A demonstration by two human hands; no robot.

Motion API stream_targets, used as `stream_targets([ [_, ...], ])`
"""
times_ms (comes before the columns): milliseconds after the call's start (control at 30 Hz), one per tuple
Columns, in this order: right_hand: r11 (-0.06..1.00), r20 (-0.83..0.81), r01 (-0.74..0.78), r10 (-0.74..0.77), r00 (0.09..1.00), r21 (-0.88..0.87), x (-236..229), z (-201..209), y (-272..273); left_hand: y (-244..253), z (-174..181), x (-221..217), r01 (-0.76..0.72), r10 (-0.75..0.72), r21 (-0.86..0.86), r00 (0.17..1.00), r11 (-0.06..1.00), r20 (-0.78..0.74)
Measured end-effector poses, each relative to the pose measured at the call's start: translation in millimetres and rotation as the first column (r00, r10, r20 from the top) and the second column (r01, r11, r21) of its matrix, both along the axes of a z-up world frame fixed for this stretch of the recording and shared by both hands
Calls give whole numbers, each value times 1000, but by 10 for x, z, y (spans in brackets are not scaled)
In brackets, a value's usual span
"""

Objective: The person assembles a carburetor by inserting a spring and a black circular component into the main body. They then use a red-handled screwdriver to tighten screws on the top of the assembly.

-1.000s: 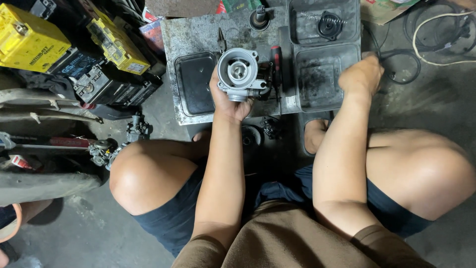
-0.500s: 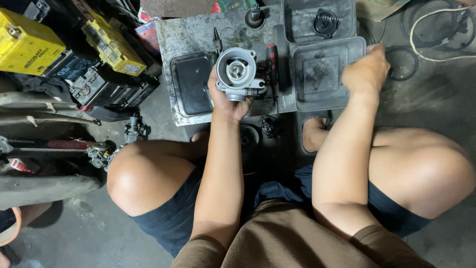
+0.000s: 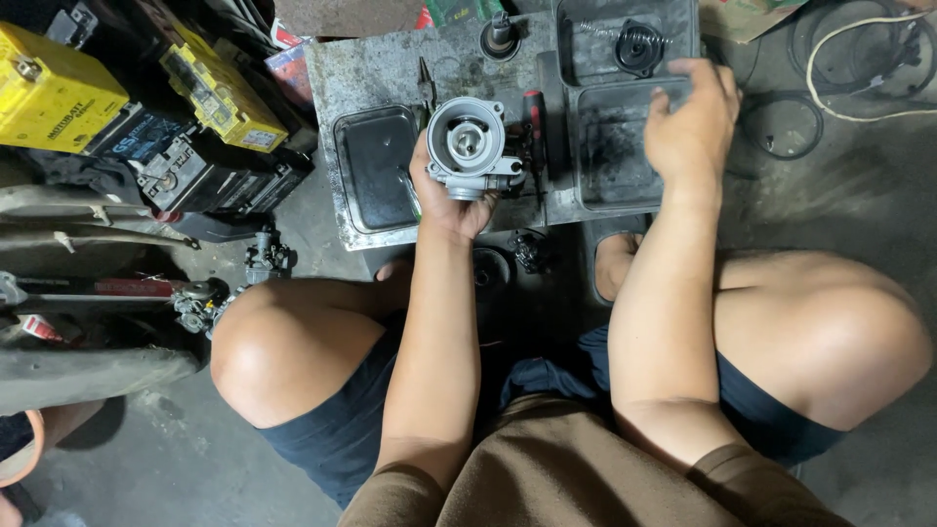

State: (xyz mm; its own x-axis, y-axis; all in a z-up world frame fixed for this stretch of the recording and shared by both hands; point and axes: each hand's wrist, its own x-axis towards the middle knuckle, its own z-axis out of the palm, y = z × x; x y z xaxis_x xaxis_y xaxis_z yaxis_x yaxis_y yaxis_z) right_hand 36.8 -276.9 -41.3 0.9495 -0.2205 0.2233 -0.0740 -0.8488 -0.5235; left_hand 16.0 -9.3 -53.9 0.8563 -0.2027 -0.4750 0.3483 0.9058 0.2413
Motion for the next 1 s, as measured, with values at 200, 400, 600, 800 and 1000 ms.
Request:
stream_targets([
  [200,965,108,-224,210,972,140,-15,420,476,-9,-16,-8,-20,20,-5,1000,1000,-6],
  [400,230,338,-692,741,580,684,22,769,814,-22,-29,-47,-40,40,-9,999,999,-14],
  [600,431,190,-689,752,631,583,-153,1178,1093,-52,101,-110,-85,85,10,996,996,-11],
  [800,562,151,-642,680,717,521,-178,1159,1244,23,275,-141,-7,16,150,998,989,-55],
  [1000,580,240,-653,630,738,487,-219,1228,1372,131,390,-120,88,-62,259,992,962,-108],
])
